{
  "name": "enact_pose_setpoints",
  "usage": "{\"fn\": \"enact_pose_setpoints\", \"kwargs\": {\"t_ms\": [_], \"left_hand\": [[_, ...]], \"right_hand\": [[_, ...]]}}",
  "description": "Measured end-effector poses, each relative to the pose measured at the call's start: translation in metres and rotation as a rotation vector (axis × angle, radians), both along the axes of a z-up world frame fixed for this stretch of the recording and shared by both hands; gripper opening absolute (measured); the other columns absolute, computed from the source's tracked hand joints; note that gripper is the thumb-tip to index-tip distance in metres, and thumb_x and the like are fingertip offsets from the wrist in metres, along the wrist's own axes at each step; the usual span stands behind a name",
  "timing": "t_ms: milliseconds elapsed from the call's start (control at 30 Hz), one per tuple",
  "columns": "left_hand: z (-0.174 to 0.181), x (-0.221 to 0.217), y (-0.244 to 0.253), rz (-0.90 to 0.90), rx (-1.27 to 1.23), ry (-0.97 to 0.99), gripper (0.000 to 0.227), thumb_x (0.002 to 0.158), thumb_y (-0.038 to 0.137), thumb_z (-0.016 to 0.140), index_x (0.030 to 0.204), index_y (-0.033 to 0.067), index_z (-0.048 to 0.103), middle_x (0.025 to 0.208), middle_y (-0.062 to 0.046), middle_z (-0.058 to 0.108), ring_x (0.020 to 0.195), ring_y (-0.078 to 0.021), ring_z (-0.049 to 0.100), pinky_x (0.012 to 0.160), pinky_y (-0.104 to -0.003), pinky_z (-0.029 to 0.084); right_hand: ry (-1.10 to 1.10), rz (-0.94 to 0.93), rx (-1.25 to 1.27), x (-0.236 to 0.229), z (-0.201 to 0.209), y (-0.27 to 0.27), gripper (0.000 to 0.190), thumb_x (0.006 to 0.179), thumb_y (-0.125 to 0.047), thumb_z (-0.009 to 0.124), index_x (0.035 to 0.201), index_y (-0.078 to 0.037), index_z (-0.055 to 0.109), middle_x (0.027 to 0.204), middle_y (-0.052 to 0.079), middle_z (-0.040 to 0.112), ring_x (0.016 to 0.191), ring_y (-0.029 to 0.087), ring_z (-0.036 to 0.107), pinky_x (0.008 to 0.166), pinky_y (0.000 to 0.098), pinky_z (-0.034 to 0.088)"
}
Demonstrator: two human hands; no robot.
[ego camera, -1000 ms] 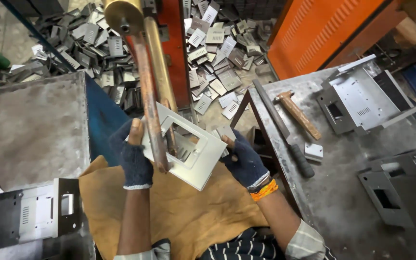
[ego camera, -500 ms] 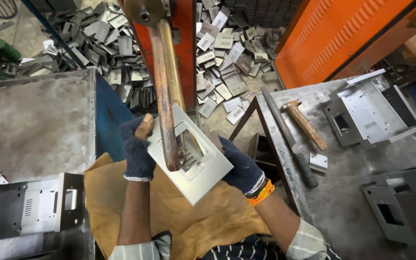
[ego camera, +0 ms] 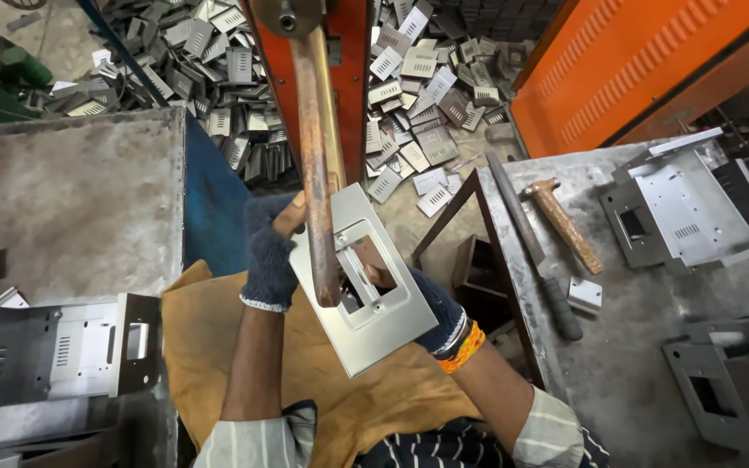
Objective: The person assembles metal frames by inserting small metal pieces into rectangular openings and securing them using a large press machine. They repeatedly pick up frames, align them under the press, and operate the lever to complete the assembly.
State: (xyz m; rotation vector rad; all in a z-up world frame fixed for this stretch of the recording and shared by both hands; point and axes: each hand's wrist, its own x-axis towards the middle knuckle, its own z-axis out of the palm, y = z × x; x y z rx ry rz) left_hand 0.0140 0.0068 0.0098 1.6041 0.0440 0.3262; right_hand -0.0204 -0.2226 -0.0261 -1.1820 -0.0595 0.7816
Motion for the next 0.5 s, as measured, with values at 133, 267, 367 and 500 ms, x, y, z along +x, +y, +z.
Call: {"fn": "enact_pose_setpoints", "kwargs": {"t_ms": [133, 267, 367, 500], "left_hand": [[0.004, -0.004, -0.005, -0.086, -0.151, -0.083, 0.036, 0.097, 0.029, 0.061, 0.085, -0.0028, 0.073, 0.069, 0.004, 0.062, 0.062, -0.0026, 0.052, 0.054, -0.024, 0.041], [-0.002, -0.005, -0.006, -0.076, -0.039, -0.152, 0.036, 0.098, 0.027, 0.060, 0.100, -0.0050, 0.077, 0.074, 0.002, 0.067, 0.068, -0.0039, 0.058, 0.060, -0.024, 0.048], [-0.022, -0.002, -0.005, -0.107, -0.135, -0.123, 0.035, 0.096, 0.026, 0.061, 0.102, -0.0046, 0.078, 0.076, 0.004, 0.065, 0.069, -0.0025, 0.056, 0.060, -0.024, 0.046], [-0.029, -0.003, -0.005, -0.057, 0.003, -0.081, 0.036, 0.093, 0.026, 0.062, 0.105, -0.0030, 0.080, 0.065, 0.003, 0.058, 0.062, -0.0022, 0.049, 0.054, -0.025, 0.041]], "right_hand": [[0.103, 0.018, 0.226, 0.001, 0.017, 0.008, 0.044, 0.095, -0.025, 0.073, 0.132, -0.003, 0.064, 0.106, 0.000, 0.070, 0.091, 0.009, 0.065, 0.079, 0.0254, 0.054], [0.314, -0.087, 0.157, -0.002, 0.007, 0.008, 0.044, 0.086, -0.016, 0.076, 0.128, -0.008, 0.065, 0.104, 0.002, 0.070, 0.092, 0.013, 0.066, 0.078, 0.0278, 0.053], [0.209, -0.016, 0.197, -0.004, -0.006, 0.007, 0.046, 0.090, -0.020, 0.077, 0.130, -0.002, 0.065, 0.110, 0.003, 0.069, 0.098, 0.012, 0.064, 0.084, 0.0275, 0.052], [0.202, -0.024, 0.177, -0.007, -0.004, 0.008, 0.044, 0.089, -0.021, 0.077, 0.128, -0.002, 0.066, 0.108, 0.003, 0.069, 0.096, 0.011, 0.064, 0.082, 0.0270, 0.051]]}}
